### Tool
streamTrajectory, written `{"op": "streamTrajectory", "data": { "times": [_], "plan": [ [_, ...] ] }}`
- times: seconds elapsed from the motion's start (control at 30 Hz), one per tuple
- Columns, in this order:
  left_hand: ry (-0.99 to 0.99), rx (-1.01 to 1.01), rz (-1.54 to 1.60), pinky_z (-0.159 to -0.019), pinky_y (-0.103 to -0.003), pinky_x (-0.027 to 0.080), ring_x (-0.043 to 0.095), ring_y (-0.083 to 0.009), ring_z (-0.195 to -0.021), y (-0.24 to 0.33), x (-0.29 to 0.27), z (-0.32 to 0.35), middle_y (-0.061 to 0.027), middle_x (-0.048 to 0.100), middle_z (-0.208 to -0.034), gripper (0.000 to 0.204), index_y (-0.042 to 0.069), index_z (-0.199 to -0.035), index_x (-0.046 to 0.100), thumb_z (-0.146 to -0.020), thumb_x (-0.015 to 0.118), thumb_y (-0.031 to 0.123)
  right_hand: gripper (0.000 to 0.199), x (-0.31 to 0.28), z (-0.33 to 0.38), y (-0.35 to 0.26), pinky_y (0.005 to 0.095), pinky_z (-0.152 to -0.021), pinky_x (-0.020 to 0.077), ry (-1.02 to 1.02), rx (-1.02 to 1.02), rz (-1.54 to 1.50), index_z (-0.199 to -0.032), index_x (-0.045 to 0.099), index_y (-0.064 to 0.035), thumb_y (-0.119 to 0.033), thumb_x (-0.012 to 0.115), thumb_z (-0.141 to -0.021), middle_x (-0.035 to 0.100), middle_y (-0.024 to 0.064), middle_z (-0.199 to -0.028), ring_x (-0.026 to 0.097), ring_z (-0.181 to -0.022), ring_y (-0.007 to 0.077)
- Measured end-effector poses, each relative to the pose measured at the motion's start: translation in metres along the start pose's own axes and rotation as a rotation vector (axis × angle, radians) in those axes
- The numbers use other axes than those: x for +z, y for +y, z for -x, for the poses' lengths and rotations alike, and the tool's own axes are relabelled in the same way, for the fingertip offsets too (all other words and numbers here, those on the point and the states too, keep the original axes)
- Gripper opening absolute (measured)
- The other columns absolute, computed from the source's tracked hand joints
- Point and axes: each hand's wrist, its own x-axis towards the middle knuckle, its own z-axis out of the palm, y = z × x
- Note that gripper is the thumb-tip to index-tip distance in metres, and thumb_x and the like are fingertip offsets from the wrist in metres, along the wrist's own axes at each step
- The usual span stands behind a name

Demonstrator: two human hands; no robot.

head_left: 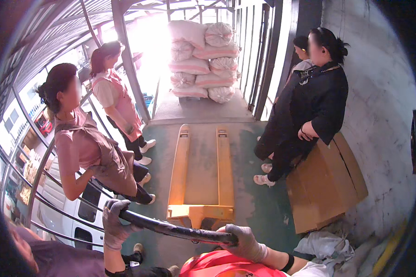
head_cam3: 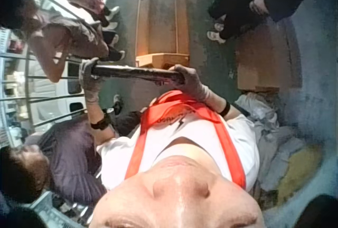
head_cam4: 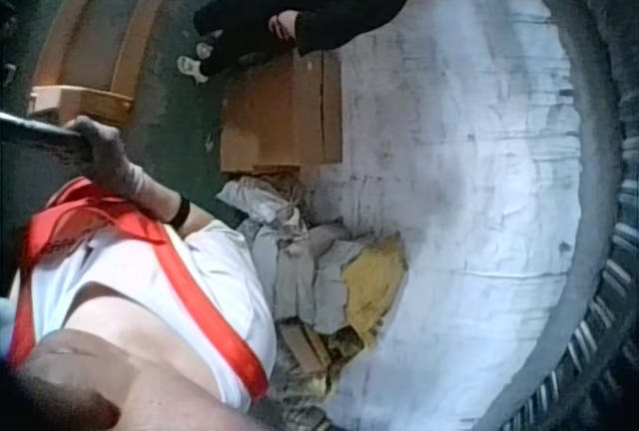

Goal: Moving a pallet jack loaded with sacks from a hallway into a freight elevator.

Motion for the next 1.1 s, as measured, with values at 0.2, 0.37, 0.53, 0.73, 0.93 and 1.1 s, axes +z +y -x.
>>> {"op": "streamTrajectory", "data": {
  "times": [0.2, 0.37, 0.53, 0.73, 0.93, 1.1],
  "plan": [
    [0.001, 0.023, 0.020, -0.067, -0.039, 0.041, 0.050, -0.0254, -0.073, 0.003, 0.002, -0.011, -0.0062, 0.051, -0.077, 0.074, 0.011, -0.100, 0.055, -0.047, 0.078, 0.058, 0.018, -0.005, -0.005, 0.001, 0.0326, -0.055, 0.0497, 0.016, 0.043, 0.027, -0.092, 0.060, -0.0038, -0.011, 0.067, -0.077, 0.063, 0.0146, -0.075, 0.064, -0.064, 0.0283],
    [0.016, 0.021, 0.029, -0.067, -0.039, 0.041, 0.050, -0.0260, -0.073, 0.004, 0.007, -0.015, -0.0065, 0.050, -0.077, 0.074, 0.011, -0.099, 0.055, -0.047, 0.078, 0.058, 0.017, -0.011, -0.010, 0.002, 0.0327, -0.055, 0.0496, 0.044, 0.004, 0.022, -0.092, 0.059, -0.0041, -0.010, 0.065, -0.078, 0.063, 0.0147, -0.074, 0.064, -0.063, 0.0300],
    [0.020, 0.055, -0.011, -0.067, -0.039, 0.042, 0.051, -0.0264, -0.074, 0.004, 0.012, -0.017, -0.0069, 0.051, -0.077, 0.074, 0.010, -0.099, 0.055, -0.047, 0.078, 0.058, 0.017, -0.018, -0.014, 0.003, 0.0337, -0.055, 0.0494, -0.011, 0.014, 0.043, -0.093, 0.058, -0.0045, -0.010, 0.064, -0.078, 0.062, 0.0158, -0.073, 0.063, -0.063, 0.0318],
    [0.024, 0.054, -0.021, -0.068, -0.038, 0.042, 0.051, -0.0261, -0.075, 0.005, 0.021, -0.025, -0.0070, 0.051, -0.079, 0.074, 0.009, -0.098, 0.055, -0.047, 0.078, 0.057, 0.017, -0.026, -0.018, 0.011, 0.0350, -0.056, 0.0496, -0.042, 0.039, 0.059, -0.092, 0.059, -0.0042, -0.011, 0.065, -0.078, 0.062, 0.0165, -0.072, 0.063, -0.065, 0.0330],
    [0.023, 0.007, 0.024, -0.068, -0.038, 0.042, 0.051, -0.0254, -0.075, 0.004, 0.027, -0.030, -0.0064, 0.051, -0.079, 0.076, 0.009, -0.100, 0.055, -0.046, 0.079, 0.057, 0.016, -0.034, -0.027, 0.011, 0.0347, -0.058, 0.0505, -0.077, 0.074, 0.049, -0.092, 0.061, -0.0044, -0.013, 0.065, -0.080, 0.062, 0.0175, -0.073, 0.064, -0.067, 0.0329],
    [0.027, 0.018, 0.037, -0.067, -0.038, 0.042, 0.051, -0.0253, -0.073, 0.004, 0.033, -0.032, -0.0065, 0.052, -0.079, 0.077, 0.008, -0.098, 0.056, -0.044, 0.079, 0.058, 0.016, -0.037, -0.029, 0.018, 0.0323, -0.056, 0.0494, -0.071, 0.062, 0.052, -0.091, 0.062, -0.0037, -0.009, 0.065, -0.076, 0.061, 0.0156, -0.071, 0.062, -0.061, 0.0280]
  ]
}}
